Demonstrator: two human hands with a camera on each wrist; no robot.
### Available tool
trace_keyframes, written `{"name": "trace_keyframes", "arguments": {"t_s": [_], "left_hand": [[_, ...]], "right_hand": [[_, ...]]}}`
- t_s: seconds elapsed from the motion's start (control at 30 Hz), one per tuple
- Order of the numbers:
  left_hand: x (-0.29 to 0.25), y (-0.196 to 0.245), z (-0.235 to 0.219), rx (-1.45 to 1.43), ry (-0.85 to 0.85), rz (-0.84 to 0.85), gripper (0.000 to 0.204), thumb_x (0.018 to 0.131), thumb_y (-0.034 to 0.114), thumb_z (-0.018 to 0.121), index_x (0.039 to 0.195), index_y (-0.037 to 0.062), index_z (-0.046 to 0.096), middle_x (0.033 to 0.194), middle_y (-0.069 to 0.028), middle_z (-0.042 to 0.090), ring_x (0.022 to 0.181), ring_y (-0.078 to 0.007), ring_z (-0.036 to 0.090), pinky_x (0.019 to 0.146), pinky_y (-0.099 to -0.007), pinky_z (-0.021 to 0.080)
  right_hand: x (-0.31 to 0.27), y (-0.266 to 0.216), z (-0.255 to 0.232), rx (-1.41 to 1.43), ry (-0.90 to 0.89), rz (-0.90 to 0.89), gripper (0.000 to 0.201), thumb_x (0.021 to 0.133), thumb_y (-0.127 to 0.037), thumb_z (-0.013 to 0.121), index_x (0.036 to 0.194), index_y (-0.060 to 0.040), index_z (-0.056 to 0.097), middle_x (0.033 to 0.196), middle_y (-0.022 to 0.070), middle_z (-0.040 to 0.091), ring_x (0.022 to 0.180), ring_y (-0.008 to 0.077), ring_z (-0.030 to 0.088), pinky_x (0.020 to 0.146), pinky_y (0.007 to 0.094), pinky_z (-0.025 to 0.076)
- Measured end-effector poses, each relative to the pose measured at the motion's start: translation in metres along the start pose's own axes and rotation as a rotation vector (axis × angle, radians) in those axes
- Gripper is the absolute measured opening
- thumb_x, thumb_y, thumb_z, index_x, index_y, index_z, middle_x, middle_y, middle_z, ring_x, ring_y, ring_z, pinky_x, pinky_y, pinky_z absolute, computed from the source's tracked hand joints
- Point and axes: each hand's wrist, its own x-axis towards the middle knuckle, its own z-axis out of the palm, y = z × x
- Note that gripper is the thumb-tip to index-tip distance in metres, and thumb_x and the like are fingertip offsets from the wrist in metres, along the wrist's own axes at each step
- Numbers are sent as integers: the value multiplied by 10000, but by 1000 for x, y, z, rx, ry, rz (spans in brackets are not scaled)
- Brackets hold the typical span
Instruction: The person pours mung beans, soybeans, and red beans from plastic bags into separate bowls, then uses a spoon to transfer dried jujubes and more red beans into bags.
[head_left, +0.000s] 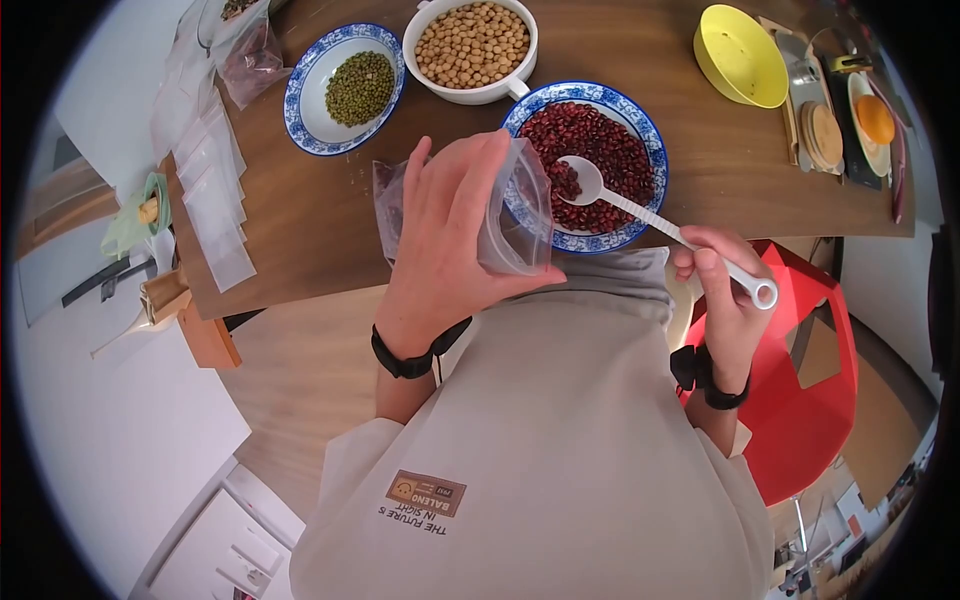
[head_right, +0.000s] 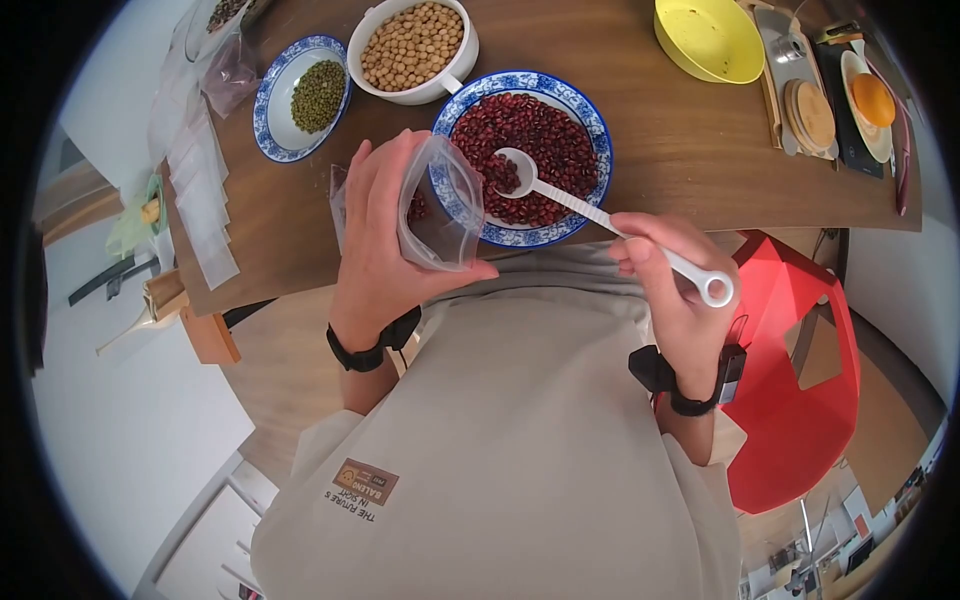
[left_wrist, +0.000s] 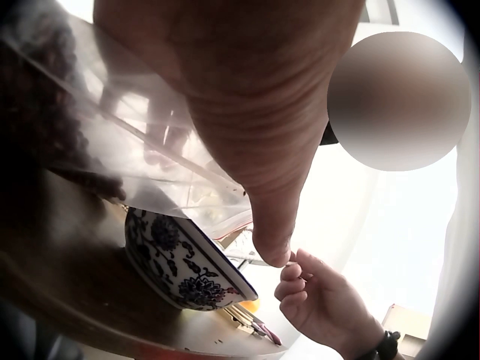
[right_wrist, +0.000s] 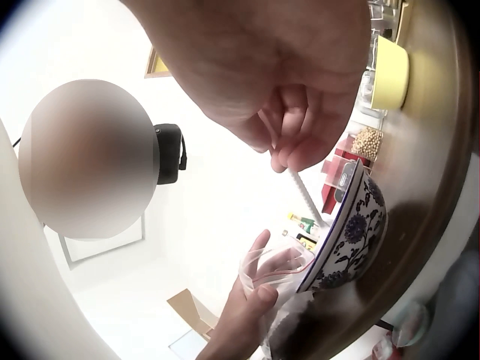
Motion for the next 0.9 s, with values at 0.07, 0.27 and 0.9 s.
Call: {"name": "trace_keyframes", "arguments": {"t_s": [0.07,0.27,0.9], "left_hand": [[0,0,-1,-1,-1,-6,1167,596,500,937,1533,63,394,1426,-135,533,1324,-339,492,1174,-641,257],[-1,-1,-1,9,-17,-15,1204,590,527,939,1538,52,371,1434,-144,545,1335,-367,481,1180,-642,250],[1,-1,-1,-20,-1,-8,1156,603,512,928,1535,72,403,1429,-130,540,1320,-343,499,1174,-638,256]], "right_hand": [[-1,1,-1,62,41,28,205,987,-93,674,1100,71,723,886,123,720,717,167,668,661,274,535],[-8,-7,-7,98,112,-84,214,1000,-108,649,1077,79,720,868,135,709,700,175,660,656,279,536],[16,-13,-11,-274,-15,-248,154,905,-7,713,1048,7,769,899,113,712,784,180,658,670,290,493]]}}
